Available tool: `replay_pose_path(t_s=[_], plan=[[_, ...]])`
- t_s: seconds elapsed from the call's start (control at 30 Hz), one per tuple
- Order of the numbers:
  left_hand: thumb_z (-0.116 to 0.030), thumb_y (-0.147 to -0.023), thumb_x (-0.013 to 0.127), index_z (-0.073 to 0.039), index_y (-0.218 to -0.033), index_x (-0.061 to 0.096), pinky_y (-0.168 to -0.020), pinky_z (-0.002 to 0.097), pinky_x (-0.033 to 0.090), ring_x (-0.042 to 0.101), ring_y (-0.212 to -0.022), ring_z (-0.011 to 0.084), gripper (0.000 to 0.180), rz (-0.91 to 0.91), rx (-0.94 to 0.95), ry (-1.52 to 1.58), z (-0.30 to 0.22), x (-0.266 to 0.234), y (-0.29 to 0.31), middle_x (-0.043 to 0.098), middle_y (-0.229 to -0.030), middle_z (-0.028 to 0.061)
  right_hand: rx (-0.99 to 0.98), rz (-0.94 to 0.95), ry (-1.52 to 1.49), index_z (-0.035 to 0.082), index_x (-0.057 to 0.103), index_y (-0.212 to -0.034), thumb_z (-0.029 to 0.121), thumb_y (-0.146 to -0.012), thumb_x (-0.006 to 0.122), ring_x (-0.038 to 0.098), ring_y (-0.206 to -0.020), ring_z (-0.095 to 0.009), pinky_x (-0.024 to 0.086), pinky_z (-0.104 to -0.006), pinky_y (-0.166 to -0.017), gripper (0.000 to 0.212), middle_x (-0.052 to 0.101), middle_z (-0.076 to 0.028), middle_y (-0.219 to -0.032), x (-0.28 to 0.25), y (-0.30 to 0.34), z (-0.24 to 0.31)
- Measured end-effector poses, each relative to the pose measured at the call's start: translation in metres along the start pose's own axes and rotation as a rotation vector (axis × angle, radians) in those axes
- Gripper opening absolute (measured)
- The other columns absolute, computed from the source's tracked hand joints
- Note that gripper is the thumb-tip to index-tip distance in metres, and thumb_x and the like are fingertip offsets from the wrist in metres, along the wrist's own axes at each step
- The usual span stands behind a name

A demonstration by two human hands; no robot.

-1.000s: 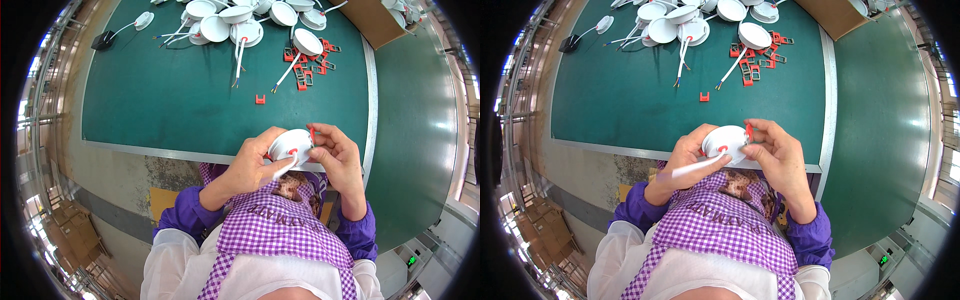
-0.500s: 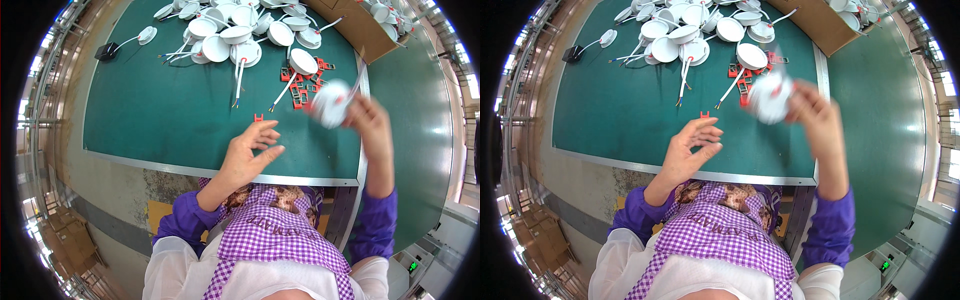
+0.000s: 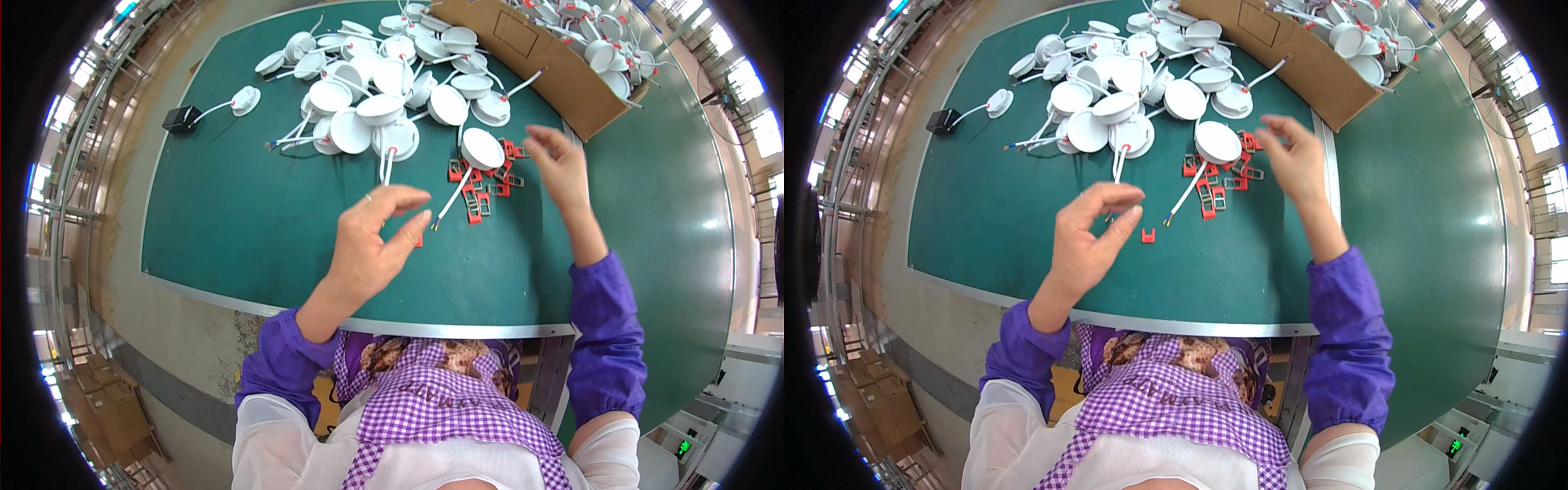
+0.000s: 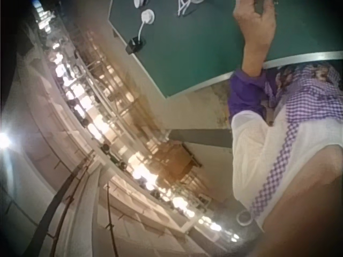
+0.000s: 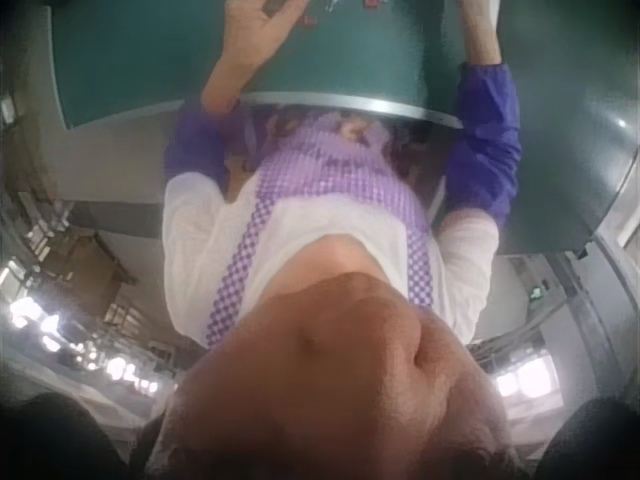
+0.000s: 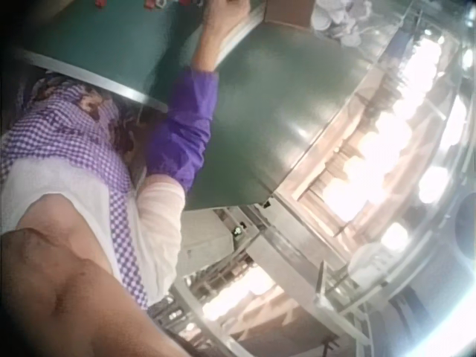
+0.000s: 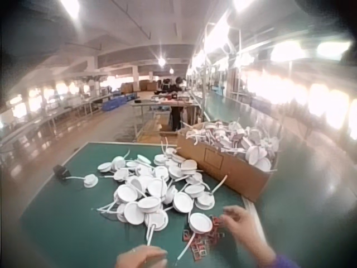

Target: The person attaches red sleeves onto metal spring clips by hand, fastens the clips onto circular light fixtures, and places the assembled lights into a box.

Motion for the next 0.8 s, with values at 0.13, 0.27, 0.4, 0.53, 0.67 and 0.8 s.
replay_pose_path(t_s=[0.13,0.27,0.4,0.53,0.67,0.8], plan=[[-0.007,-0.086,0.069,0.0,-0.11,0.064,-0.085,0.0317,0.052,0.065,-0.097,0.0193,0.025,0.013,0.046,-0.128,0.014,0.001,-0.042,0.067,-0.106,0.0115,-0.175,-0.096,0.19,0.003,0.069,-0.111,0.019,-0.085,0.07,0.064,-0.104,-0.023,0.049,-0.0325,-0.09,0.031,0.067,-0.014,-0.117,0.022,0.008,-0.015],[-0.018,-0.081,0.074,-0.003,-0.124,0.058,-0.099,0.04,0.045,0.054,-0.119,0.0312,0.048,0.184,0.125,-0.281,0.029,0.04,-0.058,0.057,-0.126,0.0194,-0.109,-0.007,0.115,0.005,0.069,-0.112,0.02,-0.087,0.068,0.062,-0.109,-0.029,0.049,-0.036,-0.092,0.03,0.064,-0.016,-0.122,0.043,0.011,-0.027],[-0.022,-0.077,0.077,-0.004,-0.135,0.048,-0.106,0.0439,0.039,0.041,-0.131,0.0406,0.068,0.337,0.133,-0.451,0.04,0.084,-0.058,0.037,-0.144,0.0255,-0.224,-0.002,0.138,0.003,0.068,-0.112,0.016,-0.087,0.066,0.062,-0.106,-0.033,0.049,-0.0386,-0.089,0.028,0.066,-0.016,-0.113,0.055,0.03,-0.015],[-0.019,-0.074,0.079,-0.003,-0.133,0.048,-0.097,0.0445,0.046,0.048,-0.121,0.0422,0.068,0.374,0.018,-0.555,0.047,0.093,-0.044,0.035,-0.142,0.0265,-0.205,0.03,0.096,0.003,0.067,-0.113,0.012,-0.087,0.065,0.061,-0.107,-0.034,0.048,-0.04,-0.092,0.028,0.066,-0.017,-0.113,0.053,0.06,-0.001],[-0.015,-0.073,0.079,-0.002,-0.124,0.053,-0.091,0.0435,0.05,0.051,-0.116,0.0404,0.059,0.322,0.072,-0.606,0.042,0.095,-0.034,0.042,-0.135,0.023,-0.245,0.105,0.12,0.003,0.065,-0.116,0.01,-0.088,0.064,0.061,-0.11,-0.032,0.049,-0.0379,-0.092,0.028,0.066,-0.018,-0.113,0.048,0.085,0.006],[-0.015,-0.074,0.077,-0.001,-0.117,0.057,-0.091,0.0448,0.048,0.05,-0.117,0.0396,0.05,0.251,0.182,-0.579,0.042,0.092,-0.036,0.047,-0.132,0.0219,-0.109,0.039,-0.12,0.003,0.065,-0.116,0.01,-0.09,0.064,0.064,-0.103,-0.027,0.051,-0.0333,-0.087,0.027,0.067,-0.016,-0.112,0.037,0.097,-0.001]])
Point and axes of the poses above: each hand's wrist, its own y-axis away from the middle knuckle, its own x-axis out of the palm, z = x × y, the point moved 5 cm from there along -y, towards the middle knuckle
